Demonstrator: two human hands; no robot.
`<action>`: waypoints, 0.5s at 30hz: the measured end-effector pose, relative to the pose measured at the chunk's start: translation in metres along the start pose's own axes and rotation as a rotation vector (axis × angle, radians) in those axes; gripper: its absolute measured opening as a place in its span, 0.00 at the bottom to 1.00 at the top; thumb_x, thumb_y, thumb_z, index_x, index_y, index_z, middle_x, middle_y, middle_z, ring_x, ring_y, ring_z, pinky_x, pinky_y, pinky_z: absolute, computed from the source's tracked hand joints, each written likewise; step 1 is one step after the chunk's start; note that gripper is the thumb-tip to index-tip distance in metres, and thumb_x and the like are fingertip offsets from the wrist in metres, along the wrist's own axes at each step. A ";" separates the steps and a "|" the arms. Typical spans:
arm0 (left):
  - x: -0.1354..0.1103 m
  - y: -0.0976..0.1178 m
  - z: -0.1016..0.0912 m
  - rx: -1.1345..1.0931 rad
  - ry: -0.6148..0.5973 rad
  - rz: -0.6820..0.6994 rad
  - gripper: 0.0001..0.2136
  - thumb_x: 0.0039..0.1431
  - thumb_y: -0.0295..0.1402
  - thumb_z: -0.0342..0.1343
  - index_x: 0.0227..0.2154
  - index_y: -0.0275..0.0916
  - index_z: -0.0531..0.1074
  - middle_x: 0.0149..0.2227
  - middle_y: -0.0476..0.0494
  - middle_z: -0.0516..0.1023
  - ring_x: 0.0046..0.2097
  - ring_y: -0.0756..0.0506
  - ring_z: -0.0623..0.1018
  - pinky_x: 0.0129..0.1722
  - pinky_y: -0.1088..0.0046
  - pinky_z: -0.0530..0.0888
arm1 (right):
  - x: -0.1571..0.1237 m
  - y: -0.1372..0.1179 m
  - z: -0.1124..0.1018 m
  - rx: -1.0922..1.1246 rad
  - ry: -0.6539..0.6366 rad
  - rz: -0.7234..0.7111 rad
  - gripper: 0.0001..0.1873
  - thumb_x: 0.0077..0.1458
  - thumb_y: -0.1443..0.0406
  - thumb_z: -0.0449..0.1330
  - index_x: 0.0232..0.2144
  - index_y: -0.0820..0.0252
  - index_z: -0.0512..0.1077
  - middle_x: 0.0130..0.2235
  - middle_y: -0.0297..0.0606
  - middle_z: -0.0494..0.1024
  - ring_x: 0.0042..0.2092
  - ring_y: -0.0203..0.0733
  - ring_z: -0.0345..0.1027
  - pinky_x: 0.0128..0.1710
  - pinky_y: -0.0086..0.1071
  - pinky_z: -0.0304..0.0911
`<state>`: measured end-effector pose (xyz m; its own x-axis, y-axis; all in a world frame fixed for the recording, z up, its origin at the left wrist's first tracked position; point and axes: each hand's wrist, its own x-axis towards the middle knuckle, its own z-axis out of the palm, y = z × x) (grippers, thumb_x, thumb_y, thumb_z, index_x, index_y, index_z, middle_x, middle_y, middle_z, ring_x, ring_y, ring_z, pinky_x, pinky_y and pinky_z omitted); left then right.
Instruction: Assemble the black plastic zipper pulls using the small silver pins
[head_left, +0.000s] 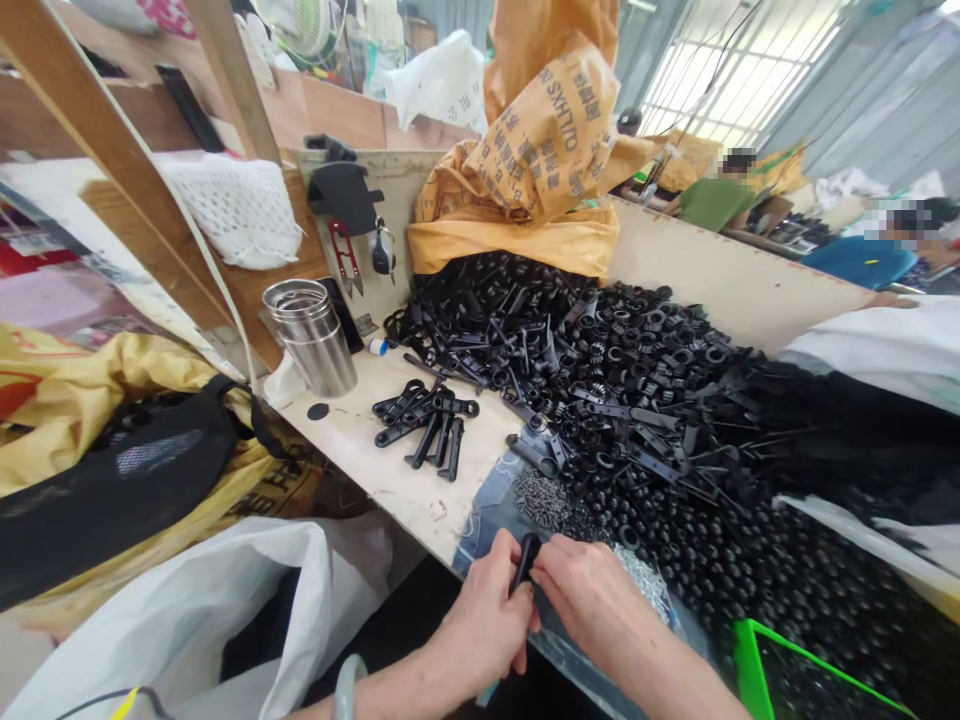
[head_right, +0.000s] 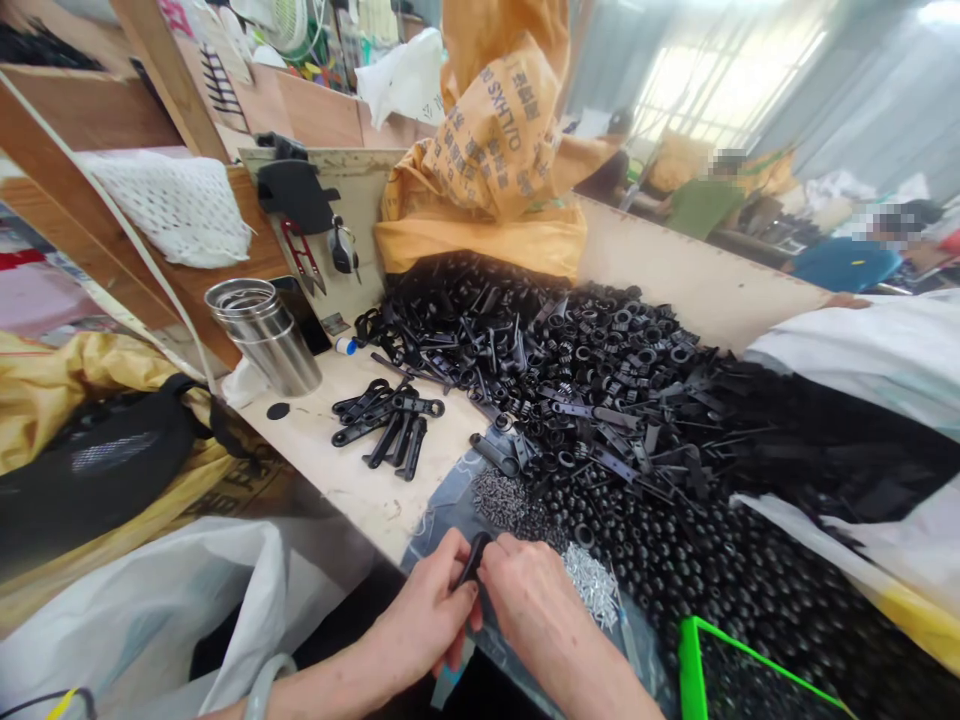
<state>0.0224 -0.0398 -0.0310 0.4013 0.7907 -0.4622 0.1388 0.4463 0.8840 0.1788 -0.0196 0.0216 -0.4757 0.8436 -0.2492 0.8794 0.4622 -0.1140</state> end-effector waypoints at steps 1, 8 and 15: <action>0.000 0.000 0.000 -0.005 -0.003 0.000 0.08 0.59 0.26 0.48 0.38 0.45 0.57 0.26 0.57 0.75 0.13 0.54 0.68 0.08 0.85 0.59 | 0.001 0.000 -0.002 -0.005 -0.006 -0.008 0.10 0.59 0.75 0.60 0.29 0.57 0.74 0.32 0.33 0.80 0.31 0.40 0.77 0.29 0.31 0.55; 0.003 -0.005 -0.001 -0.012 -0.015 0.018 0.07 0.62 0.30 0.50 0.38 0.46 0.55 0.25 0.57 0.75 0.11 0.54 0.66 0.07 0.85 0.57 | 0.005 -0.003 -0.013 -0.018 -0.039 -0.003 0.10 0.60 0.75 0.59 0.30 0.57 0.75 0.34 0.34 0.82 0.33 0.41 0.78 0.30 0.31 0.57; 0.002 -0.003 0.005 -0.059 0.052 0.037 0.09 0.63 0.34 0.53 0.36 0.46 0.56 0.25 0.58 0.74 0.12 0.55 0.67 0.08 0.84 0.56 | 0.006 -0.010 -0.012 -0.027 -0.018 0.049 0.09 0.54 0.76 0.62 0.27 0.59 0.72 0.32 0.36 0.80 0.33 0.42 0.78 0.30 0.31 0.58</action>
<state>0.0270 -0.0415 -0.0340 0.3578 0.8268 -0.4340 0.0707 0.4394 0.8955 0.1676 -0.0160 0.0332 -0.4311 0.8607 -0.2708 0.9009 0.4276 -0.0748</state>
